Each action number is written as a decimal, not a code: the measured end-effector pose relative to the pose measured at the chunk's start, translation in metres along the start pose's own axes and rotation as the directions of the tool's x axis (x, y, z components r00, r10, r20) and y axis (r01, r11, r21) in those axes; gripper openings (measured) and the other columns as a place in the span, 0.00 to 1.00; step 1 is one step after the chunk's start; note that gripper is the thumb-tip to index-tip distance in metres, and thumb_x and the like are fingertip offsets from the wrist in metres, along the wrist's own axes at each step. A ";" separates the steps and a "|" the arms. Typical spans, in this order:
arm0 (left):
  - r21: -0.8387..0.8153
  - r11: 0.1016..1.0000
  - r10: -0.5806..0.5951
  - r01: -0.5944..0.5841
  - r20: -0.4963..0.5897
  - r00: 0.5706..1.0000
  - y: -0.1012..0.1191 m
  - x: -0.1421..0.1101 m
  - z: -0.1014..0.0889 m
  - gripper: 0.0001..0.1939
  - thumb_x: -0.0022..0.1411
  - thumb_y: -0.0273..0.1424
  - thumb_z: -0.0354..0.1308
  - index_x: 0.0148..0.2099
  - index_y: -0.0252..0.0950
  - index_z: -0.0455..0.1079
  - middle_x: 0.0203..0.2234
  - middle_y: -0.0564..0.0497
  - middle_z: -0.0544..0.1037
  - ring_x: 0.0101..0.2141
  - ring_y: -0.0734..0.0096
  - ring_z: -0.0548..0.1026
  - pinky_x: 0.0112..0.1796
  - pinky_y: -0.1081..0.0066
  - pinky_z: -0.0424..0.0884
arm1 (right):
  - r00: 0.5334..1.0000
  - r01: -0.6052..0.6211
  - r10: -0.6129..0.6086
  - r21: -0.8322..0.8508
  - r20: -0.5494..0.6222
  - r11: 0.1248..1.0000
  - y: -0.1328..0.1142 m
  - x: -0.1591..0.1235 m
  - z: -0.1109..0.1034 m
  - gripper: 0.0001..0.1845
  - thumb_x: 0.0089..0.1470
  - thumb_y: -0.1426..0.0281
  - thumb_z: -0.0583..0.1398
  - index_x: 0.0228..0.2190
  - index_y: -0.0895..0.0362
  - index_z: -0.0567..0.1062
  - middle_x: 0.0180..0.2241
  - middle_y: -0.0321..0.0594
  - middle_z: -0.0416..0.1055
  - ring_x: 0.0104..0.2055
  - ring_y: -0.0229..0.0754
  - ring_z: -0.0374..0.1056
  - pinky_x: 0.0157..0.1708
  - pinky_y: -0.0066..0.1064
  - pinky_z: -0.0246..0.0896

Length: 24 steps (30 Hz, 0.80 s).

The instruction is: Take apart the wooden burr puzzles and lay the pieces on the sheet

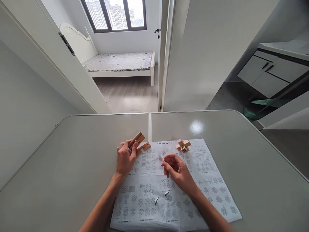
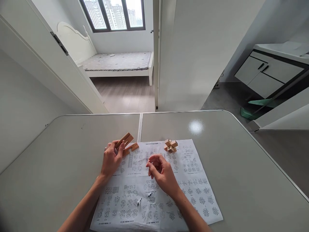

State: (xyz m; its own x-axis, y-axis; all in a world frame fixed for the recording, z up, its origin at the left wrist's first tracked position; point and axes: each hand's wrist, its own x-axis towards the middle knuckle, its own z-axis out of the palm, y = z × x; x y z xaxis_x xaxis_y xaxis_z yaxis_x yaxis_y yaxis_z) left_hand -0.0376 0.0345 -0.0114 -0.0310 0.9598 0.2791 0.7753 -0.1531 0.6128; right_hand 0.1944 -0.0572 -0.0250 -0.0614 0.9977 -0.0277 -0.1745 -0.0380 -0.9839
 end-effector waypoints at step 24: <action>0.185 0.982 -0.041 0.039 0.009 0.999 0.001 -0.003 0.003 0.11 0.70 0.40 0.54 0.40 0.39 0.72 0.46 0.40 0.73 0.51 0.45 0.66 0.54 0.47 0.65 | 1.000 -0.003 0.003 0.009 0.019 1.000 -0.003 0.001 -0.001 0.15 0.65 0.55 0.64 0.41 0.53 0.72 0.34 0.39 0.75 0.26 0.38 0.69 0.25 0.31 0.68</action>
State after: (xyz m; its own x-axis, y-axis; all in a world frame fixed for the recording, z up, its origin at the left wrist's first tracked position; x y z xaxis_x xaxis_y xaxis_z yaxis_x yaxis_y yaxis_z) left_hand -0.0347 0.0323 -0.0140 -0.0572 0.9674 0.2466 0.8770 -0.0694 0.4754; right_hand 0.1960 -0.0561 -0.0228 -0.0809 0.9964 -0.0267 -0.1831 -0.0412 -0.9822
